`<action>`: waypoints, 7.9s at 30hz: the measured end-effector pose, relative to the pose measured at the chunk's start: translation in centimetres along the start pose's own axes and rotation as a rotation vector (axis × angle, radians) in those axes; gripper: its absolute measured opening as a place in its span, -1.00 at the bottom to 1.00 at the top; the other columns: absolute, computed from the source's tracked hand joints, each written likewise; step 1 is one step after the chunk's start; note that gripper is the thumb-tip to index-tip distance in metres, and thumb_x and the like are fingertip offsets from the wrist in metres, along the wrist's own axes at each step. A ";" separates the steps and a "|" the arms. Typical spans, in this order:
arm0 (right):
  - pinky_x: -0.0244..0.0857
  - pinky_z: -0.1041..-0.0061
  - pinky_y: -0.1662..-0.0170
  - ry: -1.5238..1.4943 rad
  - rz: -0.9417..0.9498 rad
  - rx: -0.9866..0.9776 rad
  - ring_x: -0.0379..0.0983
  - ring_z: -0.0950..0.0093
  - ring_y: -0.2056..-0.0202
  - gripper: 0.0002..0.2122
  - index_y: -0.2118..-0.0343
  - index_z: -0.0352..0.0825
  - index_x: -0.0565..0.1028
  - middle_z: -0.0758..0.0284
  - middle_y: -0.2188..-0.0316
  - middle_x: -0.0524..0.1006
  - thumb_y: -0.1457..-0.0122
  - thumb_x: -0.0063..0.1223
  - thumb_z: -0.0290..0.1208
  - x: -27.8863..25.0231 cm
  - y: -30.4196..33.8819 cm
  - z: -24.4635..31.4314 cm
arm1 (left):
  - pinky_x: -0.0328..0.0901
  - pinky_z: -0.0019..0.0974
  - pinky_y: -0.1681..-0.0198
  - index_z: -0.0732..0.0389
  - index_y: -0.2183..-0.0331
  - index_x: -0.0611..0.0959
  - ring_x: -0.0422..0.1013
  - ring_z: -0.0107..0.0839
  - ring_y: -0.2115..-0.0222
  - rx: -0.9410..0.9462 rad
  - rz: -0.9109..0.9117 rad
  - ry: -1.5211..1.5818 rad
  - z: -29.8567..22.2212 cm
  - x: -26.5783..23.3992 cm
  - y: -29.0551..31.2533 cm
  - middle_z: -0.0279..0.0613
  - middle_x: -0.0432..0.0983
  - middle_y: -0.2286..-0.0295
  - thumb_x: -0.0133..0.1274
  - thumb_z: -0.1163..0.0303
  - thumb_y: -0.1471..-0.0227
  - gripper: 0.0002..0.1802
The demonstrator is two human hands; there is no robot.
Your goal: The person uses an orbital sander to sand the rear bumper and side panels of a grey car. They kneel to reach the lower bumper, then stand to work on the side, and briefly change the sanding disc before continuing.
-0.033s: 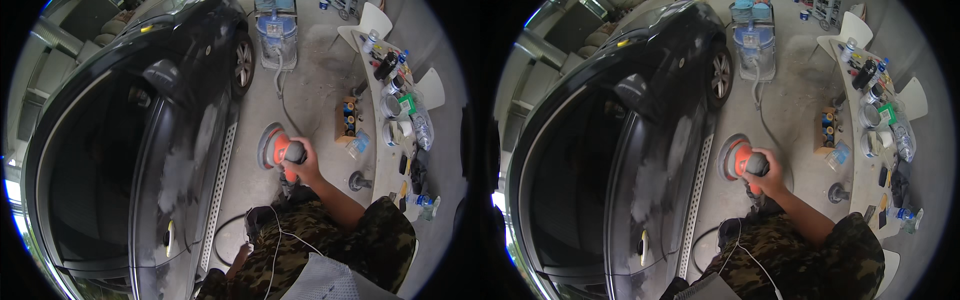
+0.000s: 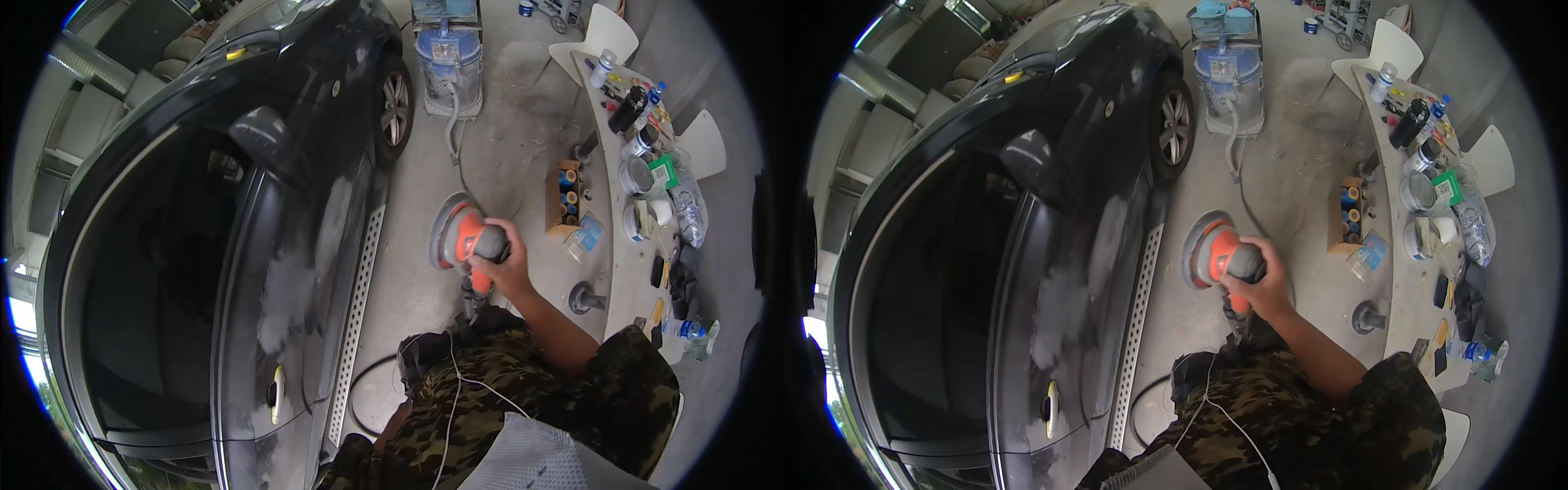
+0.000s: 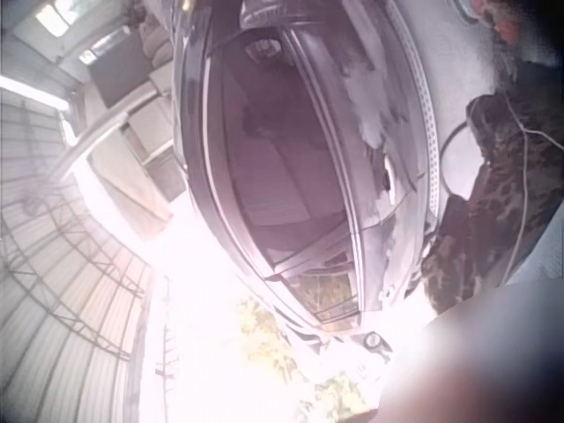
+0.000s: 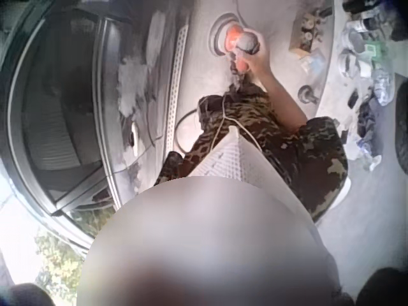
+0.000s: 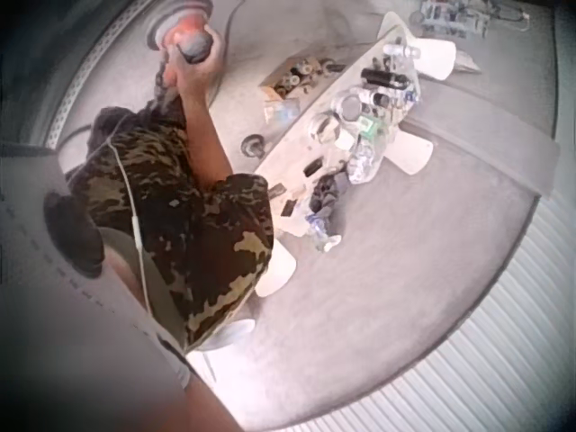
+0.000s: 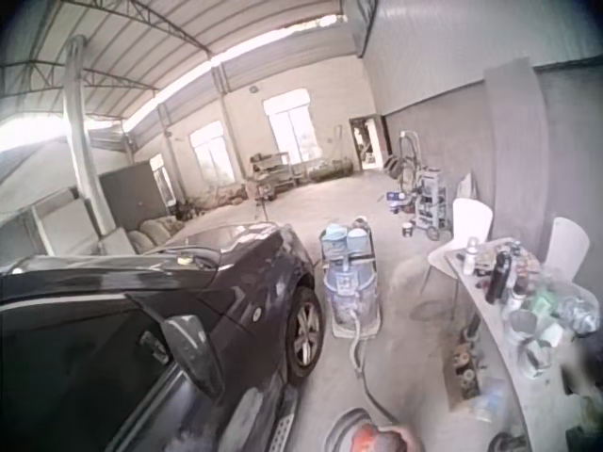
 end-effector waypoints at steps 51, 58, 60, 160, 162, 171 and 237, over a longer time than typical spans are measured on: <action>0.35 0.27 -0.05 -0.130 0.671 -0.299 0.45 0.24 0.06 -0.37 -0.03 -0.33 0.48 0.17 0.09 0.45 0.16 0.54 -0.36 -1.7 -79.4 -9.9 | 0.17 0.05 -0.37 0.21 -0.34 0.36 0.34 -0.14 -0.27 0.610 0.616 1.148 -121.4 19.8 2.5 -0.04 0.38 -0.27 -0.09 -0.41 -0.21 0.00; 0.35 0.27 -0.06 0.000 0.555 -0.301 0.46 0.21 0.06 -0.36 -0.05 -0.30 0.51 0.17 0.08 0.48 0.17 0.55 -0.35 0.5 -80.2 -9.3 | 0.24 0.10 -0.32 0.21 -0.32 0.39 0.36 -0.09 -0.25 0.577 0.790 1.086 -123.7 17.2 -0.8 -0.02 0.41 -0.24 -0.05 -0.41 -0.16 0.01; 0.35 0.29 -0.06 0.033 0.494 -0.282 0.46 0.21 0.05 -0.36 -0.04 -0.30 0.51 0.16 0.08 0.48 0.17 0.55 -0.34 1.2 -80.2 -9.3 | 0.25 0.08 -0.32 0.22 -0.32 0.40 0.36 -0.09 -0.25 0.596 0.826 1.080 -124.7 16.3 -1.9 -0.02 0.42 -0.24 -0.05 -0.40 -0.17 0.00; 0.45 0.45 0.00 -0.216 0.204 0.257 0.49 0.48 0.09 -0.36 -0.19 -0.35 0.38 0.31 0.06 0.47 0.03 0.35 -0.46 -17.7 -99.2 -21.3 | 0.24 0.42 -0.26 0.15 -0.36 0.22 0.24 0.07 -0.30 0.892 0.382 1.494 -146.7 19.6 -7.9 -0.02 0.20 -0.32 -0.01 -0.01 -0.39 -0.29; 0.44 0.45 -0.01 -0.353 0.219 0.287 0.49 0.48 0.08 -0.36 -0.18 -0.35 0.38 0.30 0.04 0.47 0.02 0.34 -0.45 -14.5 -97.0 -19.8 | 0.17 0.52 -0.27 0.05 -0.41 0.08 0.18 0.13 -0.33 0.912 0.359 1.397 -142.7 18.9 -4.8 -0.02 0.11 -0.36 -0.06 -0.12 -0.39 -0.19; 0.41 0.13 -0.21 -0.837 0.318 0.213 0.45 0.23 -0.19 -0.26 -0.32 -0.27 0.29 0.18 -0.24 0.42 -0.16 0.11 0.08 -3.7 -88.4 -12.6 | 0.03 0.14 -0.43 0.30 -0.35 0.36 0.06 0.08 -0.41 1.490 0.143 0.731 -127.5 14.8 11.7 0.10 0.18 -0.38 -0.21 0.11 -0.47 -0.39; 0.40 0.23 -0.15 -1.161 0.631 0.781 0.48 0.27 -0.07 -0.32 -0.20 -0.29 0.39 0.15 -0.11 0.46 -0.12 0.07 0.10 -5.3 -82.4 -15.7 | -0.09 0.27 -0.42 -0.31 -0.16 0.67 0.12 -0.10 -0.40 1.821 -0.743 -0.550 -128.4 22.5 21.6 -0.24 0.36 -0.31 -0.16 -0.39 -0.18 -0.31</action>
Point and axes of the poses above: each hand's wrist, its own y-axis away from the middle knuckle, its own x-axis out of the palm, z = x × y, the point moved 8 cm from there along -y, towards the middle knuckle
